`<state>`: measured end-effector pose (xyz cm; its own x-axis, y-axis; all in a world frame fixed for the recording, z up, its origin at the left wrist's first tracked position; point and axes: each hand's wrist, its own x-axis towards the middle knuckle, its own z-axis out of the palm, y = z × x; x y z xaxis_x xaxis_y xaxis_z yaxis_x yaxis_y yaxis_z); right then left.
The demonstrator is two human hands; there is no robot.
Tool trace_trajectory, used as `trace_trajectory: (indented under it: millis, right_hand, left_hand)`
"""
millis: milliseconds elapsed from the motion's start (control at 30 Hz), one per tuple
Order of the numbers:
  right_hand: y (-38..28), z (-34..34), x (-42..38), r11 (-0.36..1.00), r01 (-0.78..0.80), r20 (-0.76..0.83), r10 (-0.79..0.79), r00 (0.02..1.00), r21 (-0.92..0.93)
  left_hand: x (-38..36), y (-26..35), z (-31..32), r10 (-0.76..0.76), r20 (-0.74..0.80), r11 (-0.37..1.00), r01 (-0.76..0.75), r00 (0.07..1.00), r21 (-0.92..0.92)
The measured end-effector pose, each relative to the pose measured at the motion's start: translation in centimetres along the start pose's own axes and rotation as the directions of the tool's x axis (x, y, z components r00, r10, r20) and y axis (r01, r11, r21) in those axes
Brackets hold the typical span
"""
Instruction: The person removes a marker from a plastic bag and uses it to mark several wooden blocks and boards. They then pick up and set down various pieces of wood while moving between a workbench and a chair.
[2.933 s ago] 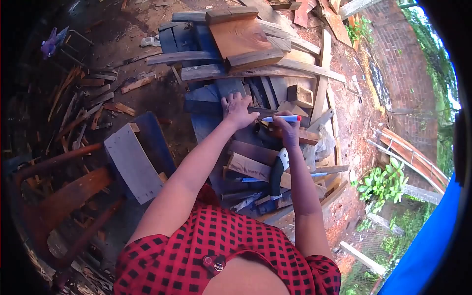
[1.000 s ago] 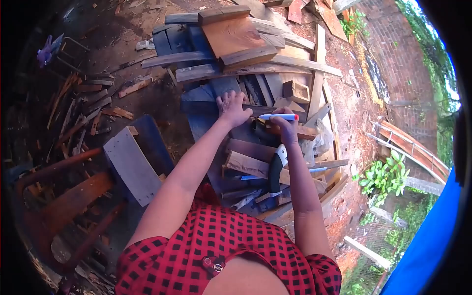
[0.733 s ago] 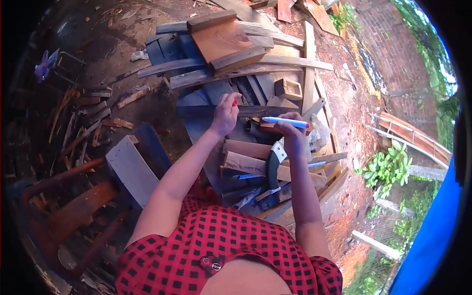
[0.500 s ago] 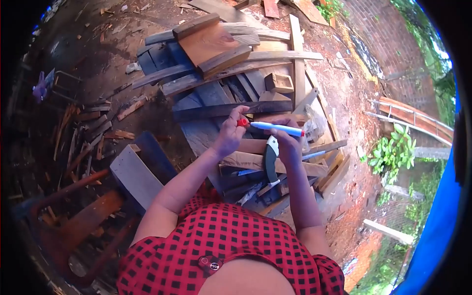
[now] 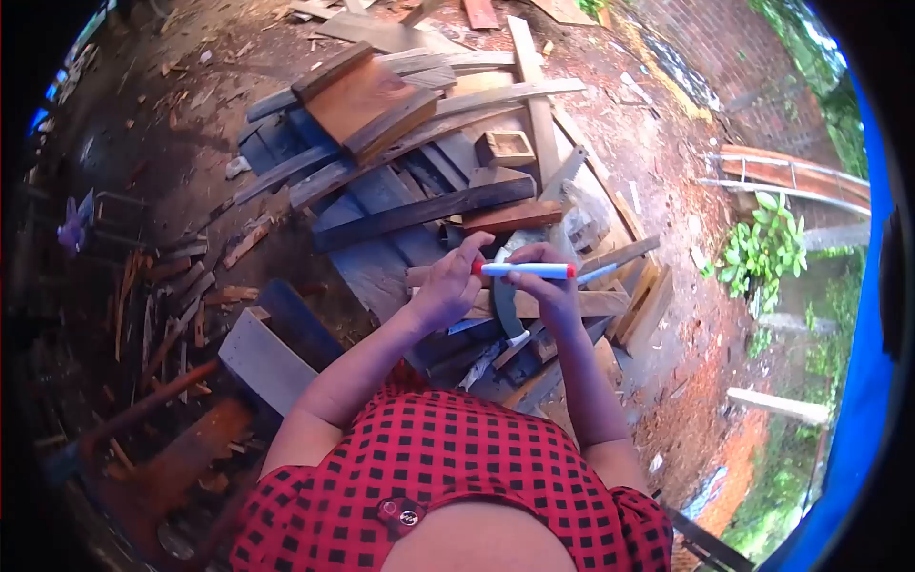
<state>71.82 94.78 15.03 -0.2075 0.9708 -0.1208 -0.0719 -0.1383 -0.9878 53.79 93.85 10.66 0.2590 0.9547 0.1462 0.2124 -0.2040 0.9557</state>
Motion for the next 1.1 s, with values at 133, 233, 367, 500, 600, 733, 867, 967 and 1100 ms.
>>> trace_trajectory:
  millis: [133,233,367,500,600,733,867,967,1100]
  right_hand:
    - [0.5,-1.1,-2.3,0.993,-0.117,-0.040,0.118,0.992,0.031]
    - [1.0,-1.2,-4.4,0.989,-0.103,-0.097,0.113,0.989,0.110]
    - [2.7,-1.8,-7.0,0.934,-0.093,-0.185,0.165,0.969,0.345]
    - [3.7,-2.4,-7.3,0.765,-0.038,-0.321,0.315,0.893,0.643]
    - [3.5,-4.0,-7.2,0.761,-0.012,-0.313,0.280,0.907,0.648]
    - [3.9,-6.5,-7.0,0.691,0.042,-0.335,0.295,0.895,0.722]
    - [4.8,-9.7,-6.7,0.711,0.025,-0.395,0.361,0.845,0.703]
    - [6.3,-13.9,-5.4,0.742,0.006,-0.407,0.360,0.839,0.670]
    - [5.7,-17.3,-2.1,0.889,-0.298,-0.292,0.405,0.867,0.348]
  left_hand:
    - [-0.9,0.7,1.9,0.035,0.125,0.999,-0.038,0.992,0.019]
    - [-1.4,2.0,2.9,-0.003,0.172,0.999,0.009,0.985,-0.033]
    - [-2.0,3.4,4.7,-0.126,0.254,0.992,0.129,0.959,0.004]
    - [-1.5,4.0,6.6,-0.020,0.313,1.000,0.016,0.950,0.016]
    - [0.0,5.1,6.6,-0.156,0.538,0.960,0.255,0.828,-0.114]
    - [1.4,5.3,6.4,-0.109,0.573,0.926,0.293,0.812,-0.239]
    - [4.8,-0.6,4.1,-0.067,0.295,0.991,0.029,0.953,0.130]
    - [6.4,-6.4,0.2,-0.020,0.020,0.820,0.005,1.000,0.572]
    - [7.0,-9.5,-2.9,-0.011,-0.068,0.630,0.060,0.998,0.775]
